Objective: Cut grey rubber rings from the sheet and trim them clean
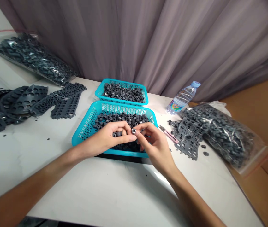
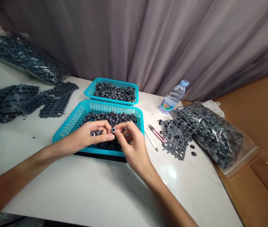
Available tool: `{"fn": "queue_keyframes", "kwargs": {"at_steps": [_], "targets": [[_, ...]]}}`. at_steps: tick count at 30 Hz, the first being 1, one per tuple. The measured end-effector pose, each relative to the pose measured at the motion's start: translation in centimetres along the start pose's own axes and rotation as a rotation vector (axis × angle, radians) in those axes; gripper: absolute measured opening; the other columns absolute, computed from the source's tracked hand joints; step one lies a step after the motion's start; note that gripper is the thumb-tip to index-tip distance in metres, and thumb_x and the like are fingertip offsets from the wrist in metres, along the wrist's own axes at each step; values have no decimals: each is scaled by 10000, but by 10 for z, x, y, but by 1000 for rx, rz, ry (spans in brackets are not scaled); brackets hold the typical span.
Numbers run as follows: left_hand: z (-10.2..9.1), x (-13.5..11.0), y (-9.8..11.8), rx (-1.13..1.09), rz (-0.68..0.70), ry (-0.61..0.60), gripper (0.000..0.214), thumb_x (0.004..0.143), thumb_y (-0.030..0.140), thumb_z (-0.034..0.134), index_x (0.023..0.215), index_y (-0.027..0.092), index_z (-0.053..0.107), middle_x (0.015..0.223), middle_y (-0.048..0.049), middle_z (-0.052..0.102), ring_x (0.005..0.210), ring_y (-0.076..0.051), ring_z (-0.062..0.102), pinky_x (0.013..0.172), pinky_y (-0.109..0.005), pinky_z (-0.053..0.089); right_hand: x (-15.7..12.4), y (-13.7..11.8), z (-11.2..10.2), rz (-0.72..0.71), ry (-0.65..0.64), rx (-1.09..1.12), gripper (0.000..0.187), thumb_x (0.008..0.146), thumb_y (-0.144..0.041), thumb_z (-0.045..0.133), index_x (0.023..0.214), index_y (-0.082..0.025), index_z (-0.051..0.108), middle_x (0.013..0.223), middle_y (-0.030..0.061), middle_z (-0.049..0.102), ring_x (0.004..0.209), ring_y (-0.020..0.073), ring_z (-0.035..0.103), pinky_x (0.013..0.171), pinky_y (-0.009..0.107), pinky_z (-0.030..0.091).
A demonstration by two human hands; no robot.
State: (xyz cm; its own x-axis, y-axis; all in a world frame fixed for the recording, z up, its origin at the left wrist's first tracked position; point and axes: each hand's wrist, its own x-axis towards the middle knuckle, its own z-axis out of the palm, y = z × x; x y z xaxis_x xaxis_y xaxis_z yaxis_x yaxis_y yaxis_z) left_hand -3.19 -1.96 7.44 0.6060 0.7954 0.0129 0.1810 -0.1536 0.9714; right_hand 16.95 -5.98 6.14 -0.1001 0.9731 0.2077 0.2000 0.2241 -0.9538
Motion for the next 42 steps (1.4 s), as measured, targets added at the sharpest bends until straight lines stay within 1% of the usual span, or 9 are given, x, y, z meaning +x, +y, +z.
{"fn": "queue_keyframes", "kwargs": {"at_steps": [8,15,18,21,23,27,31,39,42], "targets": [[0,0,-7,42,15,5,282,983,475,706,898,209,665,808,55,544,791,-136,501,735,-278,363,-3,0,0,-37,13,-38,151,1010,-354,696,1048,-223,761,1014,58,707,794,161,609,651,291,515],[2,1,-5,63,24,19,293,998,490,686,894,216,677,818,48,547,810,-139,512,748,-274,380,-4,3,0,-58,28,-85,151,1021,-349,683,1078,-238,768,991,49,693,774,157,589,633,288,509],[2,0,-4,10,15,3,318,1026,512,636,920,218,690,839,39,530,772,-131,471,693,-265,366,-3,2,0,-59,30,-96,143,1021,-346,681,1047,-225,754,985,51,703,803,164,614,635,284,514],[1,-2,-4,-99,-36,-45,352,1040,550,597,965,213,670,816,43,463,679,-114,390,583,-255,299,-3,0,1,-56,34,-90,156,1023,-356,676,1023,-215,744,972,56,710,824,172,632,629,280,519],[0,-2,-5,-178,-70,-82,366,1048,559,579,981,206,647,803,47,413,650,-106,342,552,-247,260,-3,0,1,-49,40,-85,167,1019,-366,684,1033,-212,746,983,62,713,832,176,637,622,279,524],[-2,-3,-6,-290,-99,-107,372,1061,554,558,978,194,601,796,50,362,647,-106,281,555,-228,241,-4,-2,1,-47,41,-68,223,1010,-385,704,1173,-238,748,1050,69,713,838,177,648,625,285,545],[-2,-2,-7,-342,-140,-131,412,1057,582,547,948,185,579,771,51,353,633,-112,243,539,-230,221,-6,-3,0,-68,-27,-72,283,1040,-369,666,1300,-286,742,1143,79,690,872,178,646,642,291,559],[-1,-1,-7,-345,-149,-121,468,1068,614,494,927,175,573,765,47,352,636,-114,236,541,-242,222,-4,-2,0,-67,-17,-38,236,1025,-368,699,1232,-303,792,1078,60,676,881,183,627,640,295,551],[0,-2,-6,-324,-152,-98,487,1069,627,471,888,180,539,766,44,353,637,-114,243,549,-249,229,-4,-2,0,-59,-15,-38,239,1020,-385,703,1221,-296,798,1063,64,688,892,193,634,636,297,547]]}}
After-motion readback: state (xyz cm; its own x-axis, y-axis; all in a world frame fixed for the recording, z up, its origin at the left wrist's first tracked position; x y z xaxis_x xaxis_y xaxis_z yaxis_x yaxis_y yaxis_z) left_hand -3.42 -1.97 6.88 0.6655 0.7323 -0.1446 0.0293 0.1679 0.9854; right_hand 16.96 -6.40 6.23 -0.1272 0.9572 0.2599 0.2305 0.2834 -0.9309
